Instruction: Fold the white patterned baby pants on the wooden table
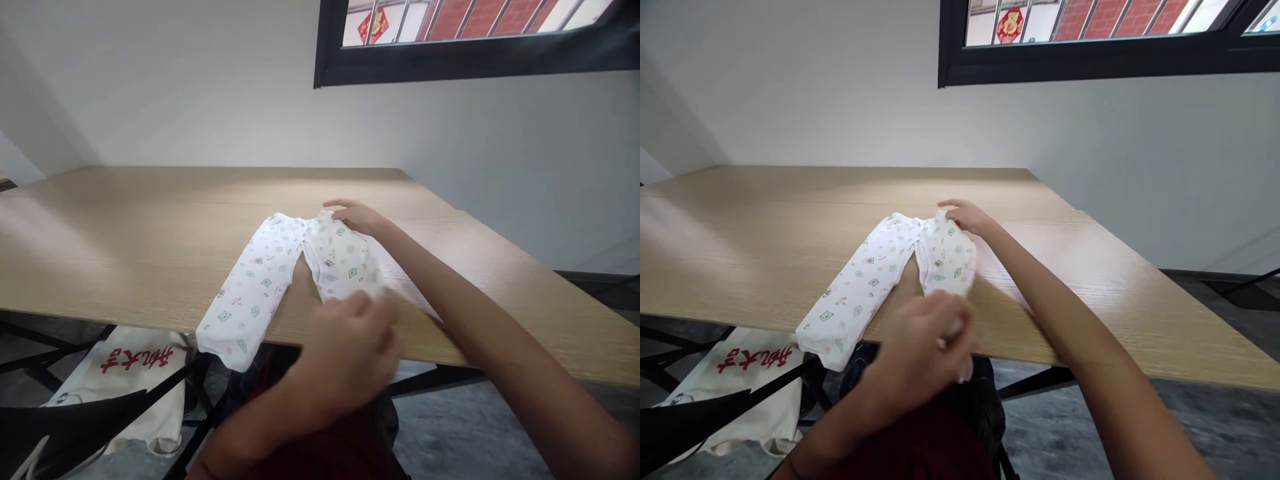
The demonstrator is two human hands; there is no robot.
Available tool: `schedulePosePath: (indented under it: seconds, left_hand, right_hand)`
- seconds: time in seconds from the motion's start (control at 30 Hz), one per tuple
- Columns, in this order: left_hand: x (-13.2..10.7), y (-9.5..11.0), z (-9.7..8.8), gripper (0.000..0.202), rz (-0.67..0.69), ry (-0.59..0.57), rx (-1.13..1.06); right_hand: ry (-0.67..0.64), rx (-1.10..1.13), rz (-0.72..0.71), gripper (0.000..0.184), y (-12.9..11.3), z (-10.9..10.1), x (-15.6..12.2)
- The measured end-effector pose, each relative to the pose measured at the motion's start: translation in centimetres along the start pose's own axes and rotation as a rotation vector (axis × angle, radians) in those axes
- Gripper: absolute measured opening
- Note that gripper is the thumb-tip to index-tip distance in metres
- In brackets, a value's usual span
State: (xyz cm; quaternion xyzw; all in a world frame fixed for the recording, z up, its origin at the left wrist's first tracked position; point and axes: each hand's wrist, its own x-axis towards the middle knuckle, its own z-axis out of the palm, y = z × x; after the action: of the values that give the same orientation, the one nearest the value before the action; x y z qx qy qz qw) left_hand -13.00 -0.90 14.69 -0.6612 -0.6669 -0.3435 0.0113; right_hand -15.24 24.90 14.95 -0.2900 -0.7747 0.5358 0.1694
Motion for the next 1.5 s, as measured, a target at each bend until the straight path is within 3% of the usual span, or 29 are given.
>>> schedulePosePath:
  seconds: [0.1, 0.17, 0.27, 0.37, 0.43, 0.5, 0.6, 0.7, 0.8, 0.87, 0.97, 1.03, 1.1, 1.17, 1.23, 1.3, 1.4, 1.5]
  left_hand:
    - [-2.4, -1.9, -4.5, 0.004, -0.337, 0.208, 0.012]
    - [-4.2, -3.2, -6.7, 0.009, -0.514, 0.239, 0.088]
    - [-6.5, -5.2, -8.5, 0.016, -0.715, 0.165, 0.171]
    - [-7.8, -7.6, -9.3, 0.016, -0.878, 0.056, 0.221]
    - [-8.4, -9.1, -9.6, 0.016, -0.960, -0.011, 0.244]
    - [-8.9, -10.1, -9.8, 0.019, -1.001, -0.075, 0.253]
    - [-9.3, -10.2, -9.5, 0.021, -0.916, -0.134, 0.275]
    - [-8.1, -9.2, -8.7, 0.024, -0.646, -0.249, 0.275]
    - [-4.0, -9.2, -7.5, 0.036, -0.318, -0.407, 0.274]
    - [-0.1, -10.2, -6.6, 0.035, -0.135, -0.445, 0.298]
    - [5.1, -12.1, -4.7, 0.031, 0.010, -0.478, 0.331]
    - [6.4, -12.4, -3.3, 0.031, 0.036, -0.532, 0.328]
    - [5.2, -11.3, -2.4, 0.030, 0.038, -0.559, 0.325]
    - [1.9, -9.2, -2.2, 0.035, 0.025, -0.518, 0.313]
    - [-2.2, -7.0, -2.9, 0.045, -0.002, -0.419, 0.255]
    - [-5.8, -5.7, -4.0, 0.056, -0.002, -0.422, 0.234]
    - [-8.6, -6.4, -5.7, 0.068, 0.019, -0.477, 0.333]
    - [-8.7, -9.5, -6.3, 0.090, 0.033, -0.449, 0.492]
  right_hand:
    - [0.093, -0.008, -0.074, 0.038, -2.6, 2.1, 1.3]
    - [0.130, -0.075, -0.109, 0.034, -4.1, 4.3, 2.8]
    - [0.117, -0.220, -0.151, 0.033, -5.1, 8.6, 5.1]
    - [0.086, -0.287, -0.217, 0.037, -4.4, 13.0, 6.5]
    - [0.090, -0.322, -0.288, 0.039, -3.4, 14.9, 6.7]
    - [0.090, -0.352, -0.367, 0.041, -2.3, 15.6, 6.6]
    - [0.047, -0.383, -0.477, 0.046, -1.0, 14.1, 6.0]
    - [-0.004, -0.438, -0.549, 0.044, 0.3, 10.7, 4.6]
    - [-0.073, -0.463, -0.530, 0.037, 1.1, 7.5, 1.6]
    - [-0.138, -0.443, -0.496, 0.036, 1.4, 6.2, -0.7]
    - [-0.245, -0.486, -0.495, 0.039, 1.9, 5.5, -2.7]
    - [-0.289, -0.606, -0.521, 0.040, 2.4, 5.3, -2.3]
    - [-0.290, -0.734, -0.529, 0.043, 3.0, 5.2, -0.8]
    - [-0.274, -0.801, -0.514, 0.046, 3.2, 4.9, 1.1]
    - [-0.293, -0.823, -0.502, 0.048, 2.9, 4.8, 2.5]
    - [-0.310, -0.861, -0.499, 0.047, 2.2, 5.0, 2.9]
    - [-0.375, -0.938, -0.501, 0.045, 0.5, 5.8, 0.8]
    - [-0.533, -0.962, -0.558, 0.054, -0.7, 6.7, -4.4]
